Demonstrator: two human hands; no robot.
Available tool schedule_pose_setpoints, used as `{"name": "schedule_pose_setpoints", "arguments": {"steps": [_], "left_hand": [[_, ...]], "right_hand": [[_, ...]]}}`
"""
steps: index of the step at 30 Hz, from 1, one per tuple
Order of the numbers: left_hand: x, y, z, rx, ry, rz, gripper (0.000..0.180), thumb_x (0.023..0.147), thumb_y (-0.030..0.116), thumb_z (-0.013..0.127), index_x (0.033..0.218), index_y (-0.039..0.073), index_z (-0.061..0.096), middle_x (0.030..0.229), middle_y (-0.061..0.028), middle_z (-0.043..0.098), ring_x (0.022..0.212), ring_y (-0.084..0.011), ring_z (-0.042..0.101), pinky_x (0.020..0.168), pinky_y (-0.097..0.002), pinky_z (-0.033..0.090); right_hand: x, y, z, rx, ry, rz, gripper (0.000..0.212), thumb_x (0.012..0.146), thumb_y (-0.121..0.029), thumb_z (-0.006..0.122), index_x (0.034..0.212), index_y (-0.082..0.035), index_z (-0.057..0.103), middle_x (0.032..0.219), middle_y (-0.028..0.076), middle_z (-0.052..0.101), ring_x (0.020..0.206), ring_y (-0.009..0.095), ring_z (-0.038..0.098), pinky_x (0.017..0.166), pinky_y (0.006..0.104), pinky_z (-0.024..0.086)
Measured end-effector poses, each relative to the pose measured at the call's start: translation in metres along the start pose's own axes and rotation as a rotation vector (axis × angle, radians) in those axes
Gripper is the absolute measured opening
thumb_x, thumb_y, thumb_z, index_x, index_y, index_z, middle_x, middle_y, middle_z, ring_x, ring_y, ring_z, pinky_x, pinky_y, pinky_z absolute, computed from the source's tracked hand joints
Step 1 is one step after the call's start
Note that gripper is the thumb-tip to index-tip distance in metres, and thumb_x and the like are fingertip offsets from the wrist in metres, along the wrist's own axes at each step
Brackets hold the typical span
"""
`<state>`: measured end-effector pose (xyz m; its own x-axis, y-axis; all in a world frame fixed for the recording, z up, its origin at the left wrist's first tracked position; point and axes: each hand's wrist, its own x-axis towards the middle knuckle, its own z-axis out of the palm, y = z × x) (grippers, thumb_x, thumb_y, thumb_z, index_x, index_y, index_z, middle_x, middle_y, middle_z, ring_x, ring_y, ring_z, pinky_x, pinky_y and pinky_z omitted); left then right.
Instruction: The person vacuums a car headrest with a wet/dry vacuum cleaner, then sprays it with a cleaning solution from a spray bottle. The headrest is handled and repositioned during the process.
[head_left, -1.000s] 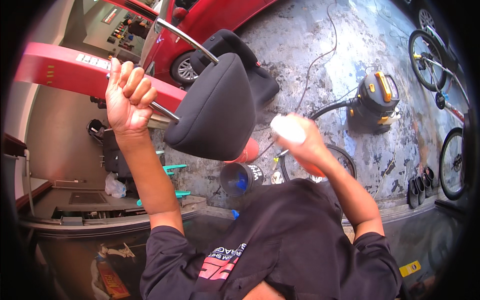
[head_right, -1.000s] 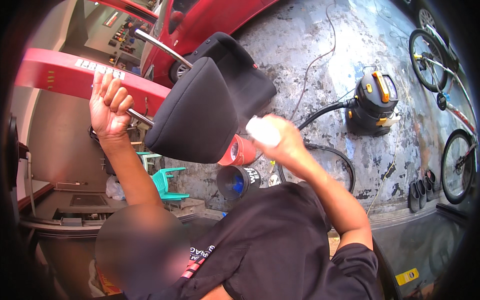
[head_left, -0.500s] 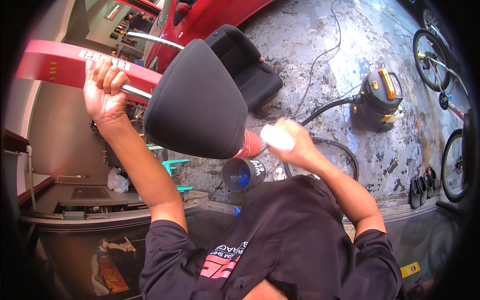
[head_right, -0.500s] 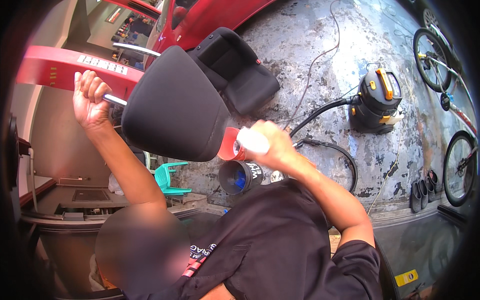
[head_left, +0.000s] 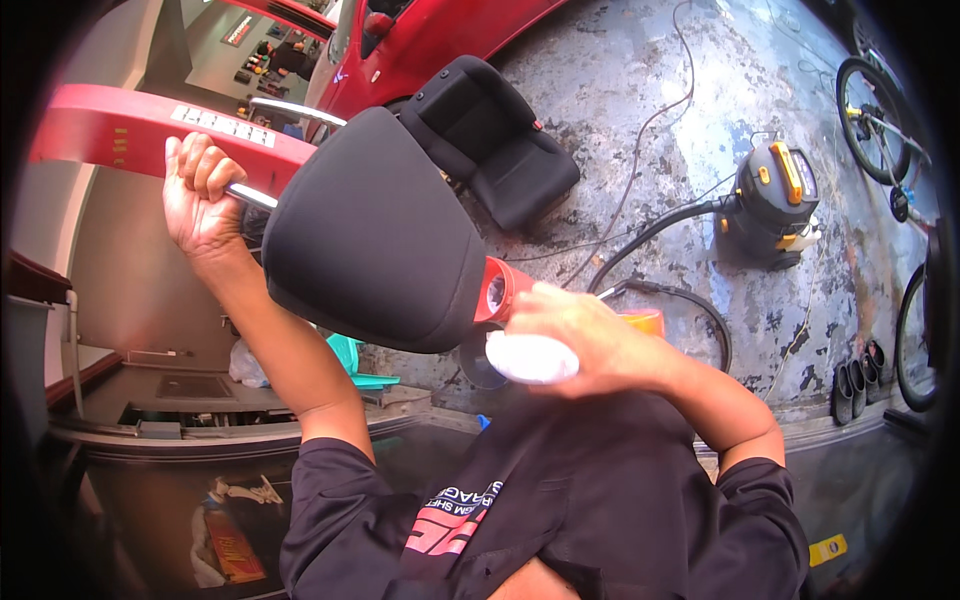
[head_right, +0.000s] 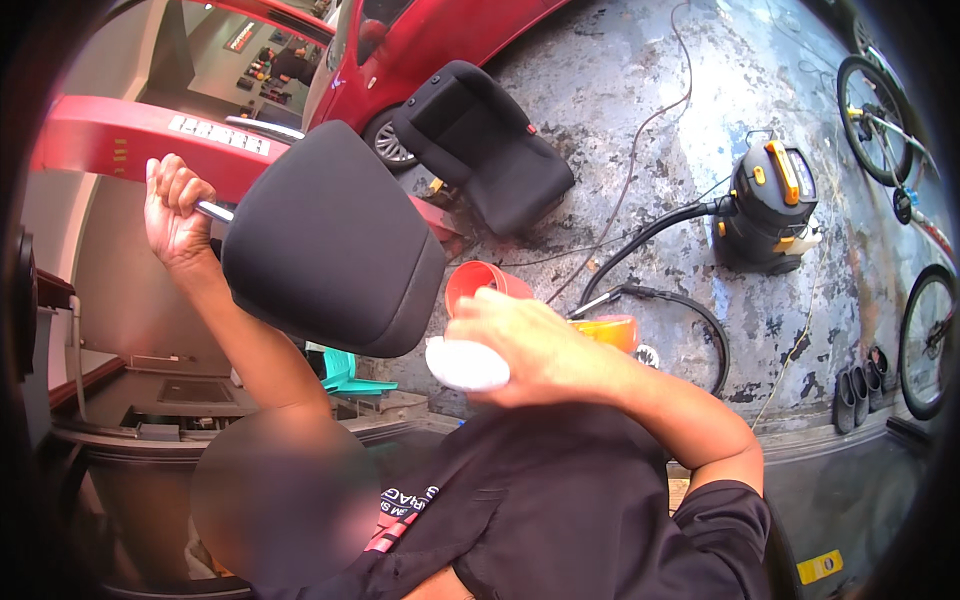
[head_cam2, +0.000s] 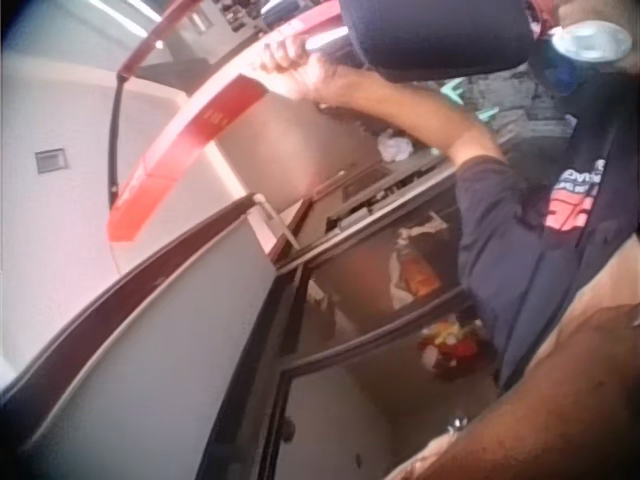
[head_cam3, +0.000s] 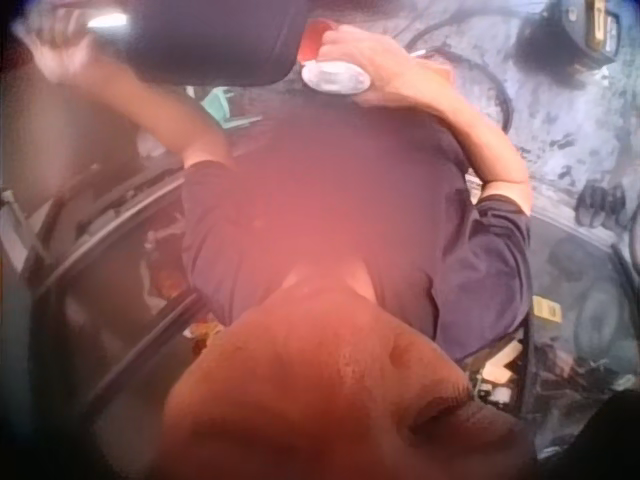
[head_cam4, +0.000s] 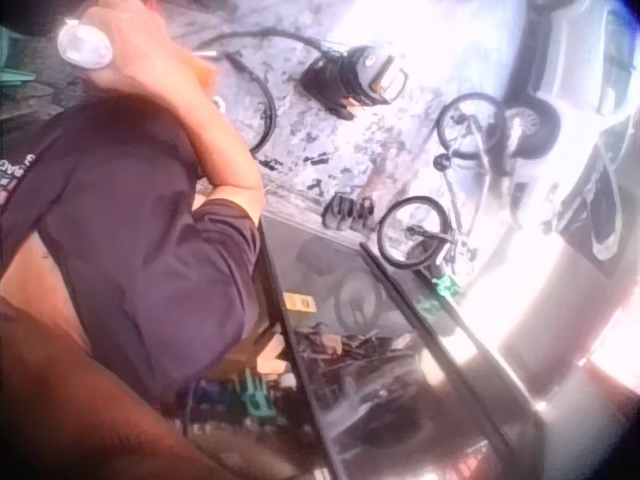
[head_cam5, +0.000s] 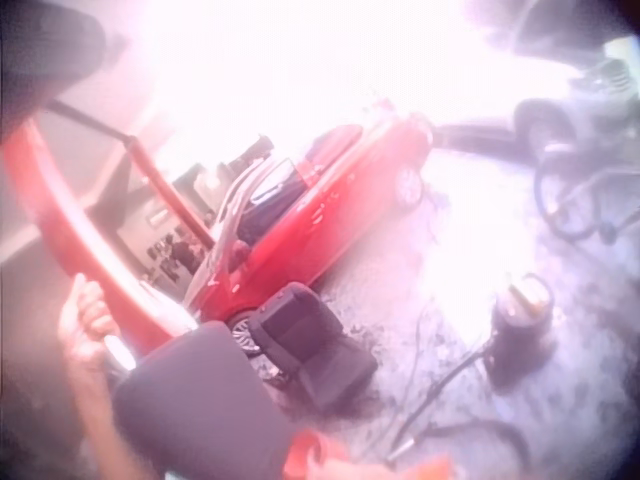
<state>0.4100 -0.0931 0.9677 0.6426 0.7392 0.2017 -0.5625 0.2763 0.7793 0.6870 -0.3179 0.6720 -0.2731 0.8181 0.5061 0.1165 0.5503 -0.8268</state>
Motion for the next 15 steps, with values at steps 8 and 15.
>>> {"name": "schedule_pose_setpoints", "arguments": {"steps": [8, 15], "left_hand": [[0.006, -0.038, -0.003, 0.09, -0.174, -0.273, 0.049, 0.118, 0.042, 0.03, 0.078, 0.015, 0.037, 0.06, 0.0054, 0.027, 0.047, -0.007, 0.02, 0.045, -0.0262, 0.021], [-0.008, -0.066, -0.012, 0.487, 0.082, -0.314, 0.056, 0.115, 0.052, 0.037, 0.069, 0.02, 0.031, 0.054, 0.0086, 0.023, 0.042, -0.0039, 0.015, 0.039, -0.0231, 0.013]], "right_hand": [[0.034, 0.017, -0.011, -0.156, 0.141, 0.004, 0.03, 0.079, -0.019, 0.084, 0.105, -0.01, 0.072, 0.096, 0.008, 0.066, 0.096, 0.032, 0.067, 0.085, 0.0423, 0.056], [0.069, 0.033, -0.042, 0.26, 0.378, 0.341, 0.032, 0.079, -0.015, 0.085, 0.107, -0.006, 0.073, 0.098, 0.01, 0.069, 0.091, 0.028, 0.07, 0.084, 0.0379, 0.056]]}}
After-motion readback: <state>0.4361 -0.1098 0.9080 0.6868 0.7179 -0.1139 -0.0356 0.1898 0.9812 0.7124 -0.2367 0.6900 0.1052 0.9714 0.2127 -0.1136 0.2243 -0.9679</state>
